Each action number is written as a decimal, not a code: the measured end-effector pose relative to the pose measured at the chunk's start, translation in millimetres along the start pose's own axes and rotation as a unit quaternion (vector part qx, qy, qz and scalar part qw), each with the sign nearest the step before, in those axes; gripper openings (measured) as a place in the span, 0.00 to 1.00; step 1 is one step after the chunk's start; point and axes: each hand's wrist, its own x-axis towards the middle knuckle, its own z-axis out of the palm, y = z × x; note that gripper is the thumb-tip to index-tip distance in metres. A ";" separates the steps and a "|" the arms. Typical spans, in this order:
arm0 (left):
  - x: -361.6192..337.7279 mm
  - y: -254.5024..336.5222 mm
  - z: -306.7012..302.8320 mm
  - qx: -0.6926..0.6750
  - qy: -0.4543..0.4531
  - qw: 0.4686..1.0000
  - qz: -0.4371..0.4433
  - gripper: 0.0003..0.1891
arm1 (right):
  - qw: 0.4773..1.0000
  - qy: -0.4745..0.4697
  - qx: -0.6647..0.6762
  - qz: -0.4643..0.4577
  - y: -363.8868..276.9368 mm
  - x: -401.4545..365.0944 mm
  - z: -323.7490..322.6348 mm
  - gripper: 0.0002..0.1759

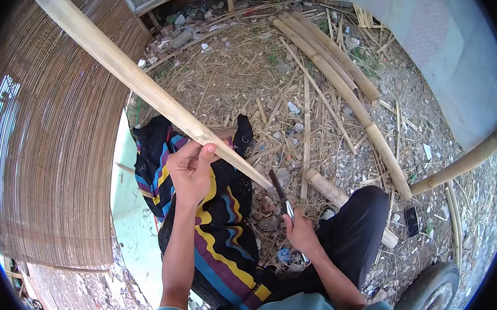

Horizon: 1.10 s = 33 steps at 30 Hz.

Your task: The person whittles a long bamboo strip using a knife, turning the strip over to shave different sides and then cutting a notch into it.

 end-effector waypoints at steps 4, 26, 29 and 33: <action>-5.5 6.1 10.7 0.002 -0.032 0.999 0.028 0.13 | 0.992 0.011 0.122 0.032 -23.4 -7.2 -7.6 0.13; -17.0 -11.6 30.4 -0.260 0.125 0.951 0.111 0.08 | 0.996 -0.019 -0.006 0.091 -21.7 -17.6 22.8 0.16; -22.9 -7.8 37.8 -0.251 0.065 0.959 0.112 0.09 | 0.987 -0.016 0.024 0.157 82.8 -28.9 58.2 0.17; -27.3 -7.5 51.8 -0.265 0.032 0.953 0.144 0.13 | 0.978 0.021 0.085 0.189 65.9 -30.5 64.5 0.19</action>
